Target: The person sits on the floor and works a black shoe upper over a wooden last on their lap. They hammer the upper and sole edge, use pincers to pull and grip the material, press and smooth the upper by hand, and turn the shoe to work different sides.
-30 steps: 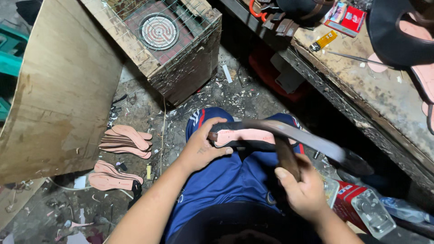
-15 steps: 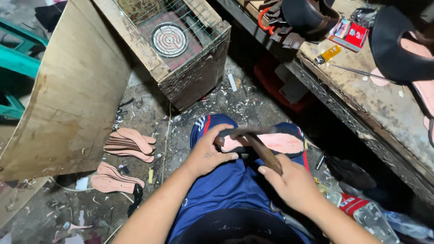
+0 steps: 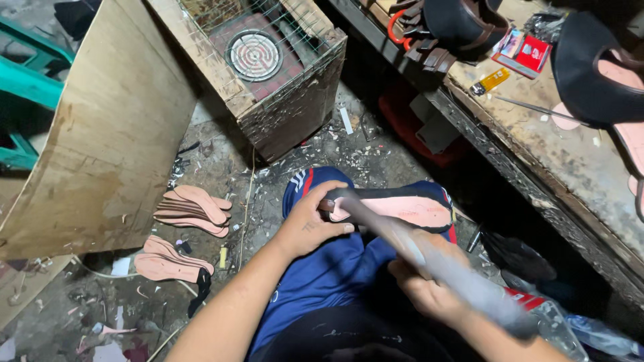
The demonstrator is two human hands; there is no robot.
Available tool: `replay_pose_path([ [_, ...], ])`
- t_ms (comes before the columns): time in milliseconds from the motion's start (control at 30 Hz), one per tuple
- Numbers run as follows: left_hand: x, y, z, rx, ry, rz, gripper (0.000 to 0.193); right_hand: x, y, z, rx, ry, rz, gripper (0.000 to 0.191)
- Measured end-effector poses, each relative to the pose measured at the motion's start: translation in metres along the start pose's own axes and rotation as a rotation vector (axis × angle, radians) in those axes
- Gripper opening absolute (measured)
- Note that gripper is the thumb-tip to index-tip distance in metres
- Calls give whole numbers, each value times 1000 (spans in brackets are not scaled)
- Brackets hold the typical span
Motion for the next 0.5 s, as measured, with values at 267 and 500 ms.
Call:
replay_pose_path([
  [267,-30,-3,2,-15,323,-135,78,-65,-22,-10,-89,-5,607,49],
  [500,-105,-18,9,-41,559,0,75,-133,-123,-95,-504,-497,686,54],
])
Point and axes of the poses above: each hand's wrist, its own y-axis towards the middle knuckle, its own z-axis out of the palm, x = y × z, the point moved 5 cm from there along y, towards the middle knuckle, and after that the axes turned 15 degrees about x, right-handed, at the moved point
